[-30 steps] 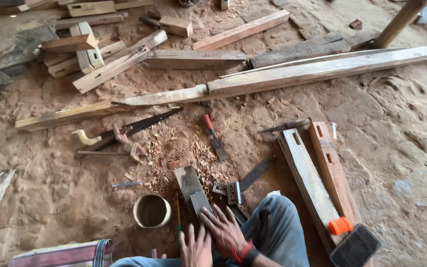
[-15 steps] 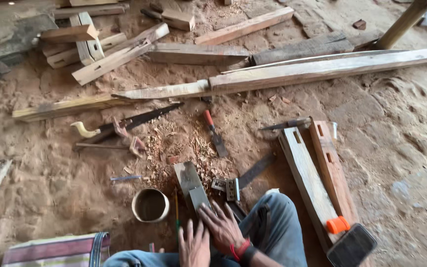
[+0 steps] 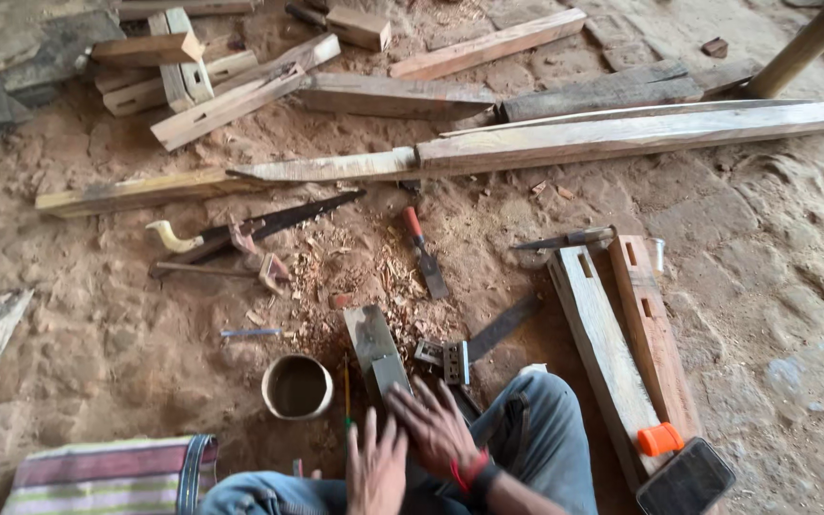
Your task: The person sits on the ground and sharpens a small metal tool on a grinding stone. They repeatedly rub the tool against the stone, occasionally dip it into a small container of liquid, and inspect the edge between strokes.
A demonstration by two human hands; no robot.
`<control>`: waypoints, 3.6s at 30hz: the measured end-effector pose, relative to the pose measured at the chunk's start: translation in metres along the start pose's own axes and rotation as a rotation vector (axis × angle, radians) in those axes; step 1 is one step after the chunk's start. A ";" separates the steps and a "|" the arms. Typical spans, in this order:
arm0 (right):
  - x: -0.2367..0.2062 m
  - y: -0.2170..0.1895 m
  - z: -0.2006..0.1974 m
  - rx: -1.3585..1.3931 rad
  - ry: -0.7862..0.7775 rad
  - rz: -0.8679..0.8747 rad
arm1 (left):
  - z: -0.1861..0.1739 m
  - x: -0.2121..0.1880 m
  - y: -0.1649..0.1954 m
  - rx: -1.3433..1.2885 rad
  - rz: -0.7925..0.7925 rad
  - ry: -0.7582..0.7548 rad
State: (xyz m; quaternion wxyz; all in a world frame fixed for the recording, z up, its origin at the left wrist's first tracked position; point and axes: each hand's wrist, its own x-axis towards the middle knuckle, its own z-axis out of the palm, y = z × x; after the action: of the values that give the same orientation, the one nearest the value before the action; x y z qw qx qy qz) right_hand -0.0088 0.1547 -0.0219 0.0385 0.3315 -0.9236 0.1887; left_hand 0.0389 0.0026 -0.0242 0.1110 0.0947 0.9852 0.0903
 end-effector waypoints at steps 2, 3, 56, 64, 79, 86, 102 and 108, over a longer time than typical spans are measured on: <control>0.033 0.012 -0.001 0.006 0.021 -0.007 | -0.010 0.028 -0.012 0.081 0.003 0.080; 0.050 0.018 -0.001 -0.021 0.039 -0.016 | -0.016 0.045 -0.017 0.111 -0.006 0.064; 0.011 0.000 -0.011 0.060 -0.062 -0.016 | -0.021 -0.002 0.000 0.105 0.013 -0.205; 0.068 0.027 -0.001 -0.064 -0.065 0.005 | -0.043 0.059 -0.018 0.126 -0.043 -0.044; 0.065 0.024 -0.012 0.089 -0.059 0.051 | -0.028 0.054 -0.009 0.130 -0.074 0.024; -0.009 0.000 -0.006 0.014 -0.021 -0.020 | -0.010 -0.010 0.006 0.040 0.020 -0.151; -0.011 -0.006 -0.015 -0.015 0.024 -0.026 | -0.016 -0.022 0.011 0.021 0.029 -0.013; 0.057 0.026 -0.013 0.015 -0.043 0.049 | -0.046 0.056 0.002 0.133 -0.047 -0.079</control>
State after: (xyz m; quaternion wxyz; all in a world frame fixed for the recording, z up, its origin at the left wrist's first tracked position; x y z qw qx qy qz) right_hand -0.0701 0.1445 -0.0073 0.0118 0.3132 -0.9306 0.1891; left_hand -0.0256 0.0090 0.0091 0.1452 0.0822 0.9858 0.0181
